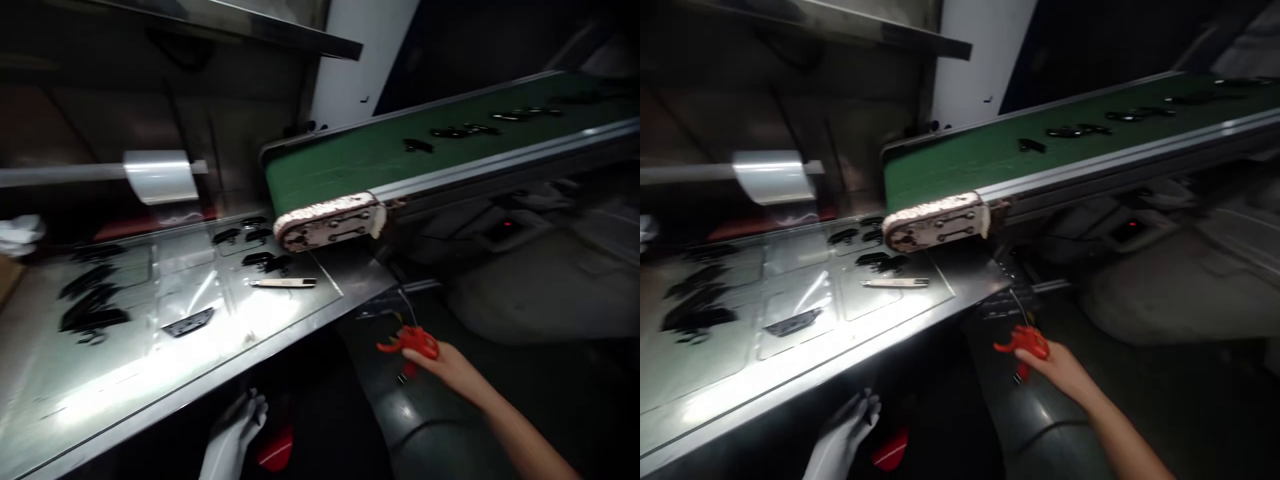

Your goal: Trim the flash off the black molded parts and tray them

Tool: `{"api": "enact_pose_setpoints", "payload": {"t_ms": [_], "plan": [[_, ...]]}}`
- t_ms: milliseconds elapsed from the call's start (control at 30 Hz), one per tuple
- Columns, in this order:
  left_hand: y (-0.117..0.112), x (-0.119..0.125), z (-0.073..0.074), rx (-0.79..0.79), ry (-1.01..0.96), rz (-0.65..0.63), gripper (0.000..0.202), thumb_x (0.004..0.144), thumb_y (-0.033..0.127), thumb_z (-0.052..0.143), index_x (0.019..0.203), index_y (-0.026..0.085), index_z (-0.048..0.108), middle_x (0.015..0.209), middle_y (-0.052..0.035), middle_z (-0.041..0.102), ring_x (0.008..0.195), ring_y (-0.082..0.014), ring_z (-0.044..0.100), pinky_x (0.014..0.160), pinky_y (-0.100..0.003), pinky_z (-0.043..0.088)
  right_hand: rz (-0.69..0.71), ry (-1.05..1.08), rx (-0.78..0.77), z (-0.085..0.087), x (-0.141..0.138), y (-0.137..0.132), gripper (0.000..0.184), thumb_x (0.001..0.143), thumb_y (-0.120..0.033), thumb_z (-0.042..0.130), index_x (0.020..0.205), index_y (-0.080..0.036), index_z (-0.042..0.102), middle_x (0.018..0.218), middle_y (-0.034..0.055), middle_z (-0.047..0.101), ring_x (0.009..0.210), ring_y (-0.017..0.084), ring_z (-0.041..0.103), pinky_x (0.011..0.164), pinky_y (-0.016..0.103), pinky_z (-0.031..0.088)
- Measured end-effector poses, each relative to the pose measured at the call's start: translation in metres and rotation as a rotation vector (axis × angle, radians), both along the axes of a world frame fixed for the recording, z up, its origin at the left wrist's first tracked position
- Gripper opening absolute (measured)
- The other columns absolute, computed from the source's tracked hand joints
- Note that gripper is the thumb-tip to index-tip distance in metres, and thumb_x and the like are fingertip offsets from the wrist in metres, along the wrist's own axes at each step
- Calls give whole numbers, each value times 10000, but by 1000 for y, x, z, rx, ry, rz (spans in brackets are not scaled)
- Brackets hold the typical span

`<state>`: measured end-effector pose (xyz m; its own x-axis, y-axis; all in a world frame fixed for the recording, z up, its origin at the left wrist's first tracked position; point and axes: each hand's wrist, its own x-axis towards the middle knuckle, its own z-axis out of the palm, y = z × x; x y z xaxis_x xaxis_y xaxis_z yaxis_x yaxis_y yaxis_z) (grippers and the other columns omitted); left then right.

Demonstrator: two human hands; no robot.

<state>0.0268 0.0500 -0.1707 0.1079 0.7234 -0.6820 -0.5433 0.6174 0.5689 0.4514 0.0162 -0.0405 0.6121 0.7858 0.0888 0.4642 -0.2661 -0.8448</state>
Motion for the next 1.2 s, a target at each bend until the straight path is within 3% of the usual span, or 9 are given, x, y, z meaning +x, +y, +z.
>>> {"api": "enact_pose_setpoints", "payload": {"t_ms": [167, 300, 400, 500, 600, 733, 1000, 1100, 1200], "plan": [[-12, 23, 11, -8, 59, -120, 368, 757, 243, 869, 1093, 166, 741, 1085, -136, 801, 1054, -295, 754, 852, -311, 643, 2, 90, 100, -48, -5, 35, 511, 800, -555, 763, 1126, -161, 761, 1244, 133, 741, 1198, 292, 662, 1102, 444, 474], [-20, 34, 35, 57, 50, -93, 504, 673, 268, 928, 1099, 77, 739, 1074, -207, 789, 959, -325, 770, 791, -337, 654, -28, 158, 106, -79, -42, 71, 406, 921, -478, 693, 1157, -148, 685, 1192, 98, 721, 1134, 267, 667, 1035, 516, 504], [-30, 26, 71, 161, -49, -20, 510, 724, 305, 895, 1158, 94, 728, 1158, -214, 768, 1017, -342, 757, 862, -384, 646, 51, 223, 23, -81, -79, 78, 398, 936, -503, 651, 1093, -138, 672, 1042, 85, 725, 975, 257, 697, 858, 443, 583], [-39, 11, 107, 316, -229, 100, 349, 828, 295, 811, 1153, 185, 746, 1198, -158, 770, 1076, -323, 744, 978, -440, 606, 267, 309, -98, -56, -131, 62, 445, 886, -580, 654, 955, -142, 688, 839, 77, 716, 750, 236, 691, 622, 341, 574], [-42, 0, 128, 453, -355, 209, 290, 860, 314, 781, 1147, 277, 754, 1215, -93, 777, 1115, -295, 733, 1023, -443, 581, 621, 339, -124, 1, -190, 40, 306, 887, -485, 711, 994, -199, 726, 907, 50, 714, 795, 188, 673, 691, 291, 554], [-38, -10, 134, 521, -335, 269, 288, 836, 303, 805, 1121, 306, 766, 1228, -63, 775, 1164, -261, 711, 1028, -367, 571, 1196, 93, 194, 72, -253, 32, 163, 975, -260, 622, 1109, -213, 702, 937, 36, 645, 785, 132, 603, 678, 251, 485], [-23, -27, 132, 485, -131, 346, 481, 698, 368, 909, 1146, 260, 773, 1240, -116, 761, 1224, -359, 666, 1100, -493, 510, 1371, -273, 238, 91, -296, 74, 52, 944, -171, 570, 917, -174, 614, 818, 6, 612, 707, 121, 547, 646, 252, 423], [-17, -29, 138, 529, -289, 352, 601, 732, 499, 860, 1280, 295, 718, 1374, -138, 688, 1270, -379, 635, 1073, -496, 532, 1352, -441, 288, 108, -303, 116, 144, 1014, -221, 497, 946, -169, 613, 849, 18, 624, 737, 132, 555, 664, 262, 422], [-16, -38, 140, 501, -349, 257, 492, 815, 515, 778, 1251, 290, 742, 1331, -154, 709, 1145, -364, 714, 961, -437, 603, 1262, -886, 259, 127, -314, 167, 215, 1048, -274, 459, 971, -162, 625, 902, 37, 643, 759, 160, 564, 670, 304, 401]]}}
